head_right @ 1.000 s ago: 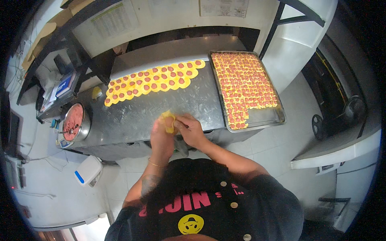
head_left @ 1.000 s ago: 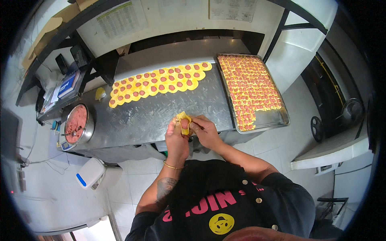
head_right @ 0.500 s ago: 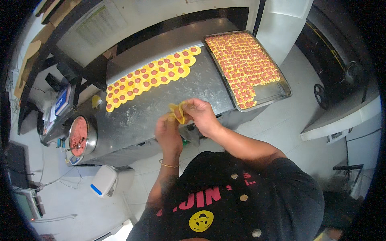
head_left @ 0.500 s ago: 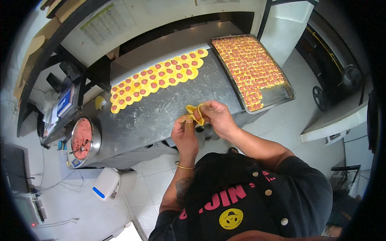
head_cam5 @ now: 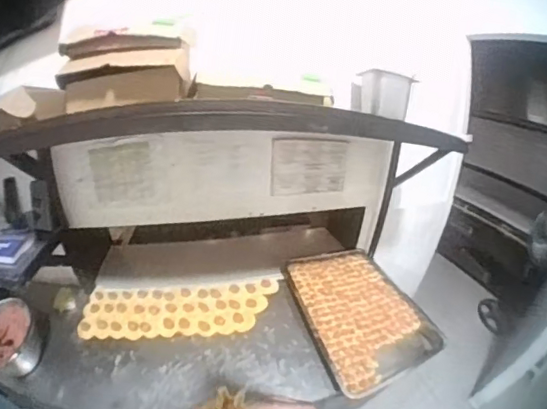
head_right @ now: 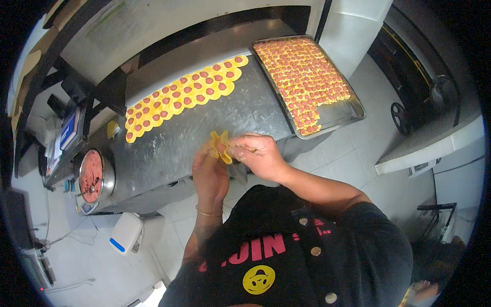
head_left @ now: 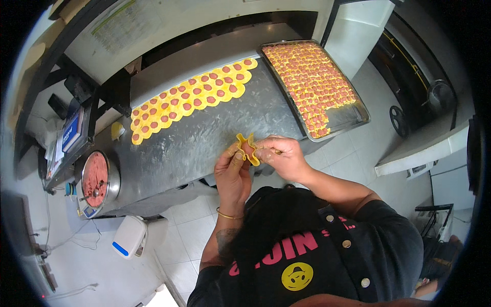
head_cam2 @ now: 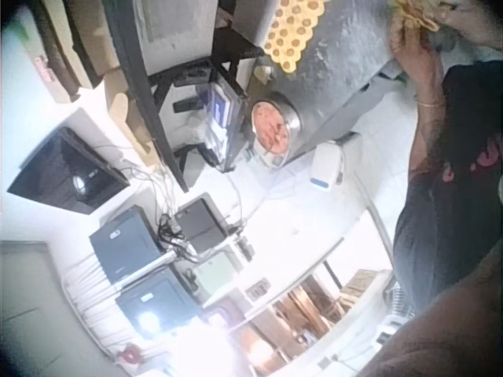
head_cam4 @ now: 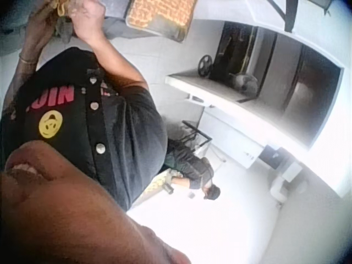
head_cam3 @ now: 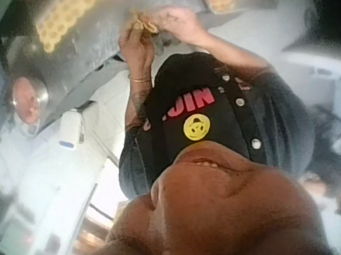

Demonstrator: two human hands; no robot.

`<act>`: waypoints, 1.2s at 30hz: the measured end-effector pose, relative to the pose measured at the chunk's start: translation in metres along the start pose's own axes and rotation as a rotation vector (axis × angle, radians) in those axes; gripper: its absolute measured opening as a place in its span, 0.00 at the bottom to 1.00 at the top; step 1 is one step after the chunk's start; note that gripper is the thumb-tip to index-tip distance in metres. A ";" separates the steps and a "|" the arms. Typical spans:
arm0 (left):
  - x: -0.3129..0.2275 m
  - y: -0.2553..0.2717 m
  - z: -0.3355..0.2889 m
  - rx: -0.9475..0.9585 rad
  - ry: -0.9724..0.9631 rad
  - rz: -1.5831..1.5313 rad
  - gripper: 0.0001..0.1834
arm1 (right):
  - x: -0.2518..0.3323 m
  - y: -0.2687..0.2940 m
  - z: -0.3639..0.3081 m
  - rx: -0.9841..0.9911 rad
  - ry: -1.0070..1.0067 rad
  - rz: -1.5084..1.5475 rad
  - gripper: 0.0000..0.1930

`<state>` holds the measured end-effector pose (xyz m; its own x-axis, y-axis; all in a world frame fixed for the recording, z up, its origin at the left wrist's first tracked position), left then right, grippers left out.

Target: The person repeatedly picks a yellow scalloped base, places a small round meat patty on it, folds the base into a cup, and places it on a metal tray. The process is repeated continuously to fill the tray with assembled items.

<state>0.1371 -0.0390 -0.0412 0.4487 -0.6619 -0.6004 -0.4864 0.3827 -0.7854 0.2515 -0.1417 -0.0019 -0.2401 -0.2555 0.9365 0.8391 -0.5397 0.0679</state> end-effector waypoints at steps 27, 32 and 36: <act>-0.053 -0.029 0.011 0.198 -0.463 0.402 0.08 | 0.081 -0.018 0.031 -0.073 0.476 -0.559 0.08; -0.054 -0.021 0.014 0.233 -0.381 0.219 0.07 | 0.068 -0.021 0.032 -0.008 0.429 -0.557 0.16; -0.031 -0.006 0.022 0.252 -0.164 0.116 0.08 | 0.058 -0.024 0.046 -0.067 0.354 -0.454 0.38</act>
<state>0.1426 -0.0065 -0.0218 0.5258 -0.5000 -0.6882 -0.3495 0.6107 -0.7106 0.2404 -0.1067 0.0669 -0.7275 -0.2331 0.6453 0.5836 -0.7047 0.4035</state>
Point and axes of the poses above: each hand's wrist, its own z-axis towards the middle knuckle, its own y-axis out of the back of the hand, x = y × z, the point moved 7 cm from there along z, towards the middle knuckle, and after that the axes turned 7 degrees about y, right-handed, at the moved point
